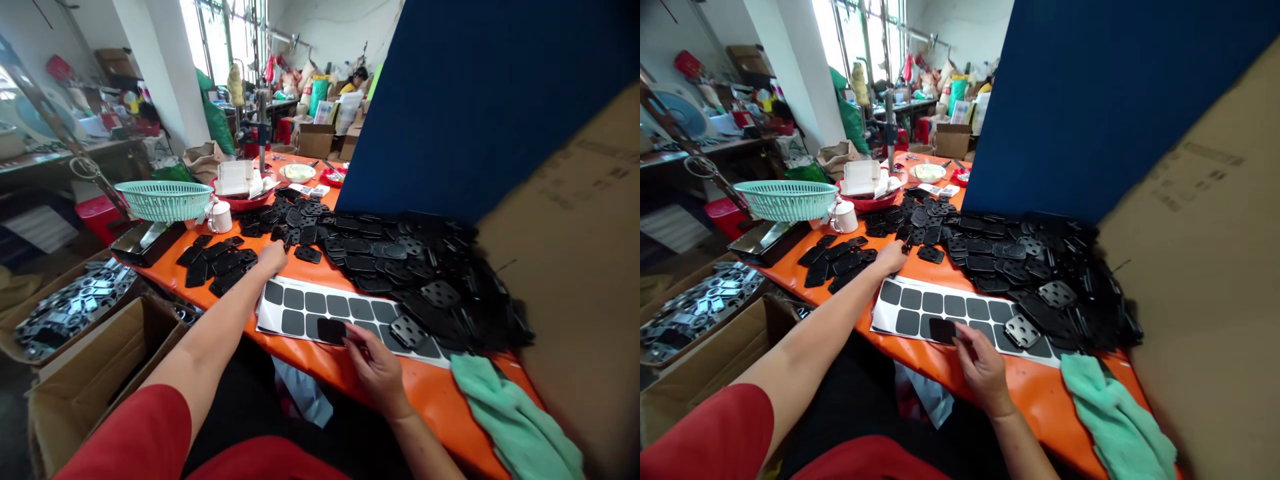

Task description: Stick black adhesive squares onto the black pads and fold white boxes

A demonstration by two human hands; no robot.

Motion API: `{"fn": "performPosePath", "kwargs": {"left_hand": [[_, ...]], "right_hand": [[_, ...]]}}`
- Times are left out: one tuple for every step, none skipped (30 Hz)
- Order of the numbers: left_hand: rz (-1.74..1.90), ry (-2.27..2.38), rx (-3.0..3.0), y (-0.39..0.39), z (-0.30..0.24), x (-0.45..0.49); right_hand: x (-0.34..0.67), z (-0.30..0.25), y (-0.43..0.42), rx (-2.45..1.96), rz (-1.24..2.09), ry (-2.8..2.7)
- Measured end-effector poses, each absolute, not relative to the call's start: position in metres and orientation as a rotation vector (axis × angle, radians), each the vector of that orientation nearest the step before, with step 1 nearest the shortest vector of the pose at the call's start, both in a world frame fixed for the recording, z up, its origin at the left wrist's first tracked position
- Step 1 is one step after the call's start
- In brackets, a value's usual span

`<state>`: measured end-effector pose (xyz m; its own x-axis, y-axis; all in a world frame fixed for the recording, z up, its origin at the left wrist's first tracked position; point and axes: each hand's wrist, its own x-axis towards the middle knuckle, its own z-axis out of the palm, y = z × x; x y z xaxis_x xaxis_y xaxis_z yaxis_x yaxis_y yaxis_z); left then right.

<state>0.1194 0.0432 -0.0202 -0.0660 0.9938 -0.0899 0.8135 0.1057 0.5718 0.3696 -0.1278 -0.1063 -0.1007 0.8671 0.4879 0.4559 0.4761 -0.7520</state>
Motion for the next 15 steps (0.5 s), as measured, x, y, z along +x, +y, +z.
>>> {"fn": "performPosePath", "kwargs": {"left_hand": [[0.631, 1.882, 1.767, 0.042, -0.012, 0.117], [0.745, 1.834, 1.773, 0.039, -0.003, 0.115], [0.847, 1.792, 1.782, 0.033, 0.006, 0.113], [0.942, 1.718, 1.771, 0.025, 0.014, 0.112], [1.025, 1.611, 1.728, 0.013, 0.02, 0.112], [1.09, 1.47, 1.65, -0.002, 0.023, 0.113], [1.145, 1.25, 1.48, -0.02, 0.023, 0.116], [1.148, 1.042, 1.278, -0.04, 0.02, 0.119], [1.097, 0.892, 1.093, -0.061, 0.013, 0.124], [1.019, 0.812, 0.944, -0.083, 0.004, 0.129], [0.979, 0.792, 0.818, -0.104, -0.006, 0.136], [0.955, 0.797, 0.715, -0.124, -0.018, 0.144], [0.937, 0.808, 0.626, -0.142, -0.029, 0.151], [0.93, 0.817, 0.558, -0.157, -0.04, 0.159], [0.927, 0.821, 0.513, -0.17, -0.05, 0.166]], "right_hand": [[0.369, -0.107, -0.128, -1.147, 0.579, -1.673], [0.369, -0.108, -0.127, -1.157, 0.64, -1.596], [0.37, -0.108, -0.127, -1.169, 0.693, -1.508], [0.371, -0.108, -0.126, -1.182, 0.729, -1.417], [0.373, -0.107, -0.126, -1.195, 0.745, -1.334], [0.375, -0.105, -0.126, -1.211, 0.743, -1.271], [0.377, -0.102, -0.127, -1.219, 0.744, -1.212], [0.379, -0.098, -0.129, -1.217, 0.767, -1.141], [0.381, -0.093, -0.131, -1.208, 0.819, -1.048], [0.382, -0.087, -0.136, -1.196, 0.893, -0.944], [0.382, -0.081, -0.141, -1.188, 0.98, -0.846], [0.381, -0.075, -0.147, -1.189, 1.072, -0.77], [0.379, -0.07, -0.154, -1.202, 1.161, -0.73], [0.377, -0.067, -0.161, -1.229, 1.239, -0.736], [0.374, -0.065, -0.168, -1.26, 1.305, -0.763]]}}
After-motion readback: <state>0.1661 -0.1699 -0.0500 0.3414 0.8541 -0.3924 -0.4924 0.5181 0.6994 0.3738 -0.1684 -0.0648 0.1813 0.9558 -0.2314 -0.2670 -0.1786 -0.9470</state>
